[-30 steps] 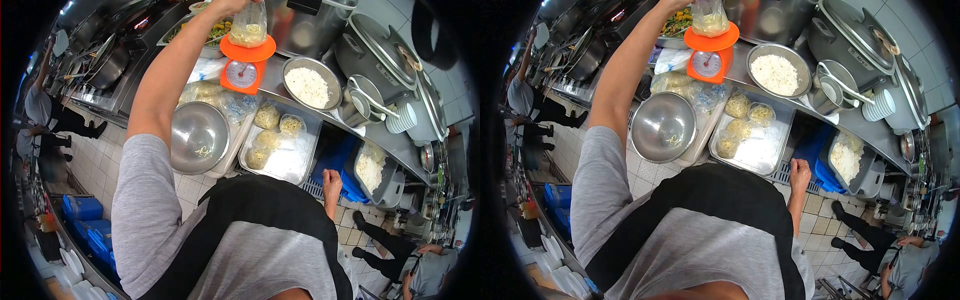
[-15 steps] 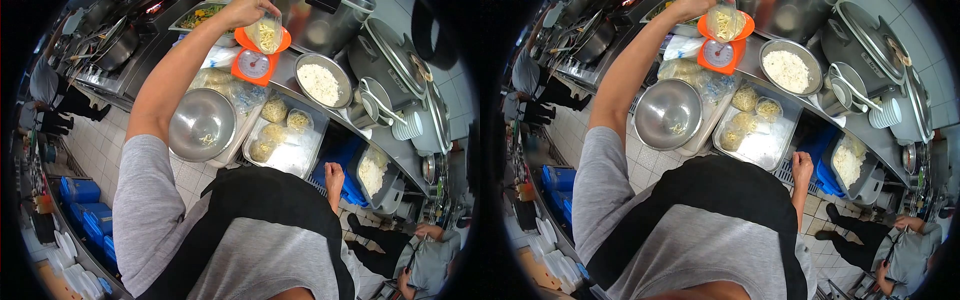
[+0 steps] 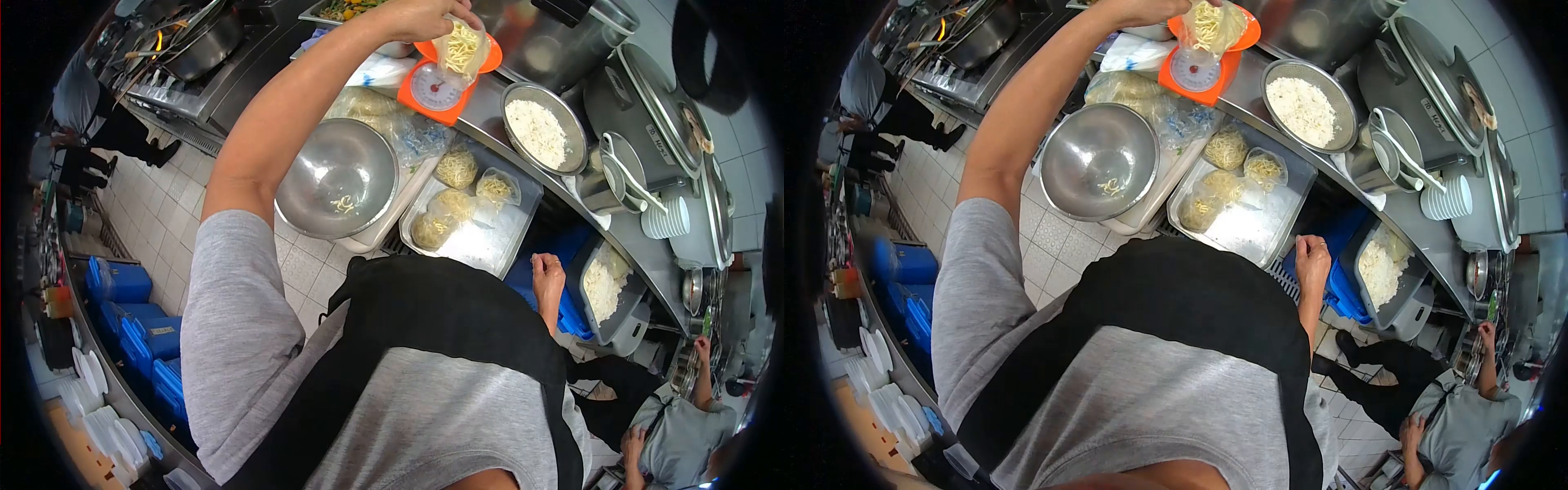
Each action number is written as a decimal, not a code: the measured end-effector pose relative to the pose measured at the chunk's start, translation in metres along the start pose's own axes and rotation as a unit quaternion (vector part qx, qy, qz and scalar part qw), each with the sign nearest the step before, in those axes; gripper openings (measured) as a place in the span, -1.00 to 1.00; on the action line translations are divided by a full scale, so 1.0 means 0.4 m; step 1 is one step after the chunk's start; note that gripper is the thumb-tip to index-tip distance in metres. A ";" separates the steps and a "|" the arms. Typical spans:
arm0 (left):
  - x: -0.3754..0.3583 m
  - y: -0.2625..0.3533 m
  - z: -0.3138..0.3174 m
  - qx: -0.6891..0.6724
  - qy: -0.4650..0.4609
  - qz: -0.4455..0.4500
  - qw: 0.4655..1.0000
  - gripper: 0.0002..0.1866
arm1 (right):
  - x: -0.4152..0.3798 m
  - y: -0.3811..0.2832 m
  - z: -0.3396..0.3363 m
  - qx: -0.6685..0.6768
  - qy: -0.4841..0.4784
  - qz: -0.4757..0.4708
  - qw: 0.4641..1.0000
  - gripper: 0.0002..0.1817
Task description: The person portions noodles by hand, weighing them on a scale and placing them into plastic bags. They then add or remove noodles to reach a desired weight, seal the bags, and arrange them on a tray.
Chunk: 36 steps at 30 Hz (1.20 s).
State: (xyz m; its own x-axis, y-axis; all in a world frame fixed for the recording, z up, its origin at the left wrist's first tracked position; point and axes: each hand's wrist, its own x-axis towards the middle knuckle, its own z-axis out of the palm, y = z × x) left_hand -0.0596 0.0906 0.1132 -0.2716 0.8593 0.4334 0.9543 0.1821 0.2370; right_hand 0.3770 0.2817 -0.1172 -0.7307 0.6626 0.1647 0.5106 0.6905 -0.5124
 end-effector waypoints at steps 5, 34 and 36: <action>0.021 -0.043 0.059 0.017 0.034 0.044 0.998 -0.44 | 0.014 -0.029 -0.006 -0.019 -0.021 -0.016 0.999 -0.78; -0.012 -0.161 0.028 -0.053 0.147 -0.011 0.988 -0.74 | -0.024 -0.207 0.028 -0.077 -0.078 -0.028 0.994 -0.78; -0.024 -0.179 0.029 -0.049 0.163 0.012 0.985 -0.74 | -0.022 -0.221 0.032 -0.080 -0.085 -0.030 0.993 -0.76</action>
State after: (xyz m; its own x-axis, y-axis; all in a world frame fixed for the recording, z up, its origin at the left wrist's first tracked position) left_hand -0.1237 0.0746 0.0821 -0.2894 0.6605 0.6928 0.9489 0.1030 0.2982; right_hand 0.3325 0.2109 -0.0843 -0.8214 0.5690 0.0390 0.5187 0.7738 -0.3636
